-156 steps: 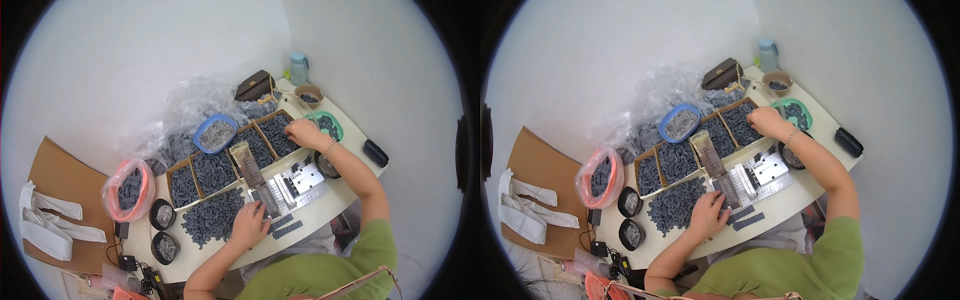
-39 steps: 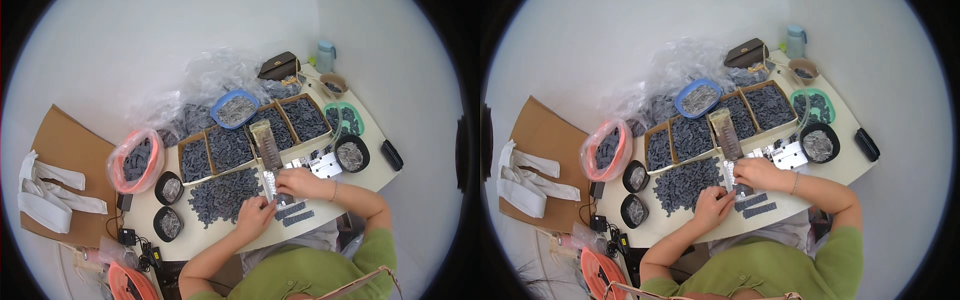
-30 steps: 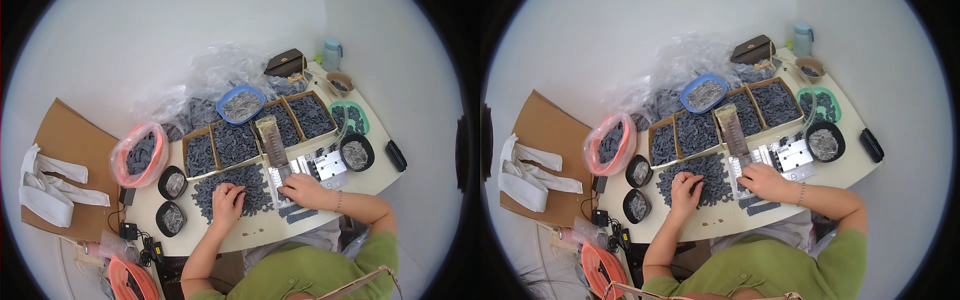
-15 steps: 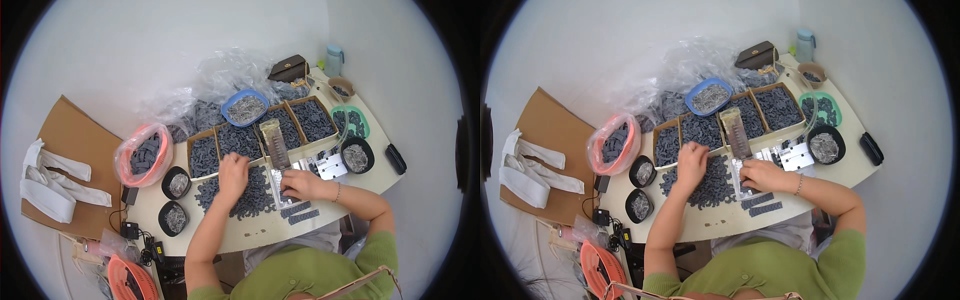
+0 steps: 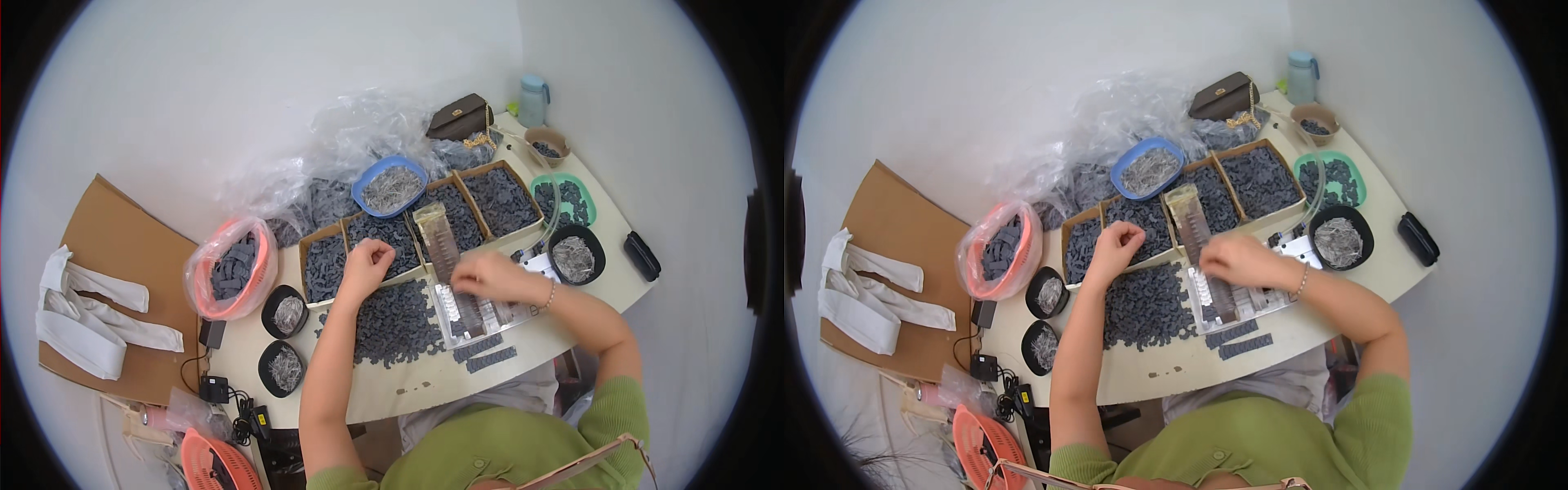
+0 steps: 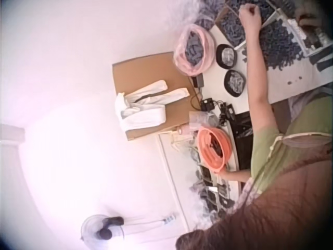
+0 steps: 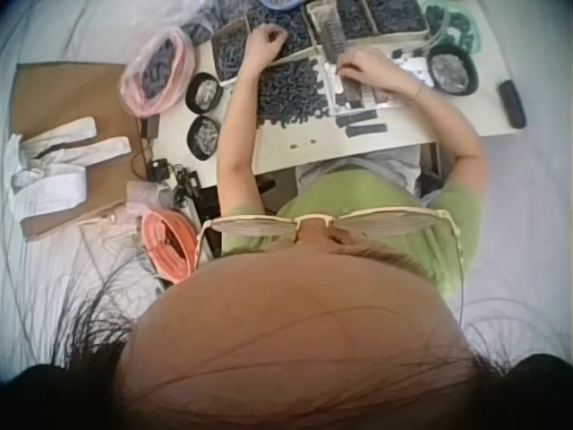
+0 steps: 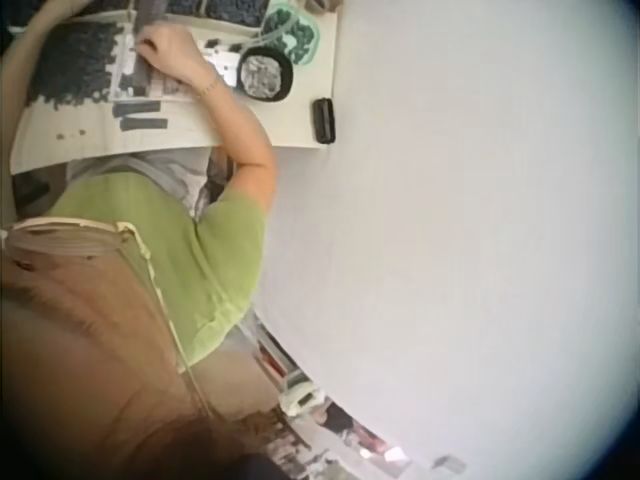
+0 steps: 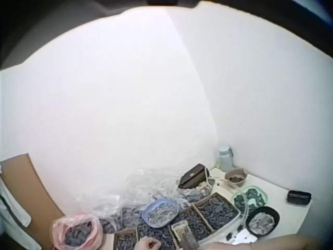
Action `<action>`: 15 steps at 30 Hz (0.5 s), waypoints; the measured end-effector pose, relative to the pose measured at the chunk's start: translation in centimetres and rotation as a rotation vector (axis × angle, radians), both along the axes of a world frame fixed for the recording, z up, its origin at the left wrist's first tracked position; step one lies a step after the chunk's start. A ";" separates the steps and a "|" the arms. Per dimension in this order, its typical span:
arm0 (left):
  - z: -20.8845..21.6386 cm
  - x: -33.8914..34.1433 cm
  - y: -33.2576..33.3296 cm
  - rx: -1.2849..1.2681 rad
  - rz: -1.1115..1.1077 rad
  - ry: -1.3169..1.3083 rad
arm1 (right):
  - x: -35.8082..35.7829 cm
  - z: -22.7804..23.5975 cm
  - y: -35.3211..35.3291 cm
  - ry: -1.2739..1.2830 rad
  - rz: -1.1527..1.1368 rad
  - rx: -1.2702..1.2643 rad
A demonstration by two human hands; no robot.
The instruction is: The person picks up metal parts from several containers and places them into a metal jig or fixture on a workbench.
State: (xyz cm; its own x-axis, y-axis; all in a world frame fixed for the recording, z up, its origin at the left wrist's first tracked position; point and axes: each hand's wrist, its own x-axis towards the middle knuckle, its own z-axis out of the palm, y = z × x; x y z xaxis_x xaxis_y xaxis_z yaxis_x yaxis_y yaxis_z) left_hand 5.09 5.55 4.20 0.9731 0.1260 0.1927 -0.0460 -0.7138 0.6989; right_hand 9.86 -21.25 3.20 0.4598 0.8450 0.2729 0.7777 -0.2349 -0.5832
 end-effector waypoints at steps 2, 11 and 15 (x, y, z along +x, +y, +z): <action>0.2 -1.2 -0.6 -0.210 -0.083 0.062 | 2.3 -0.2 0.2 -0.206 -0.153 0.149; -1.6 -6.8 -5.1 -0.509 -0.252 0.221 | -3.1 -0.5 -0.4 -0.302 0.158 -0.035; -2.1 -8.1 -5.6 -0.816 -0.190 0.185 | -4.7 -1.8 -0.3 -0.522 0.243 -0.042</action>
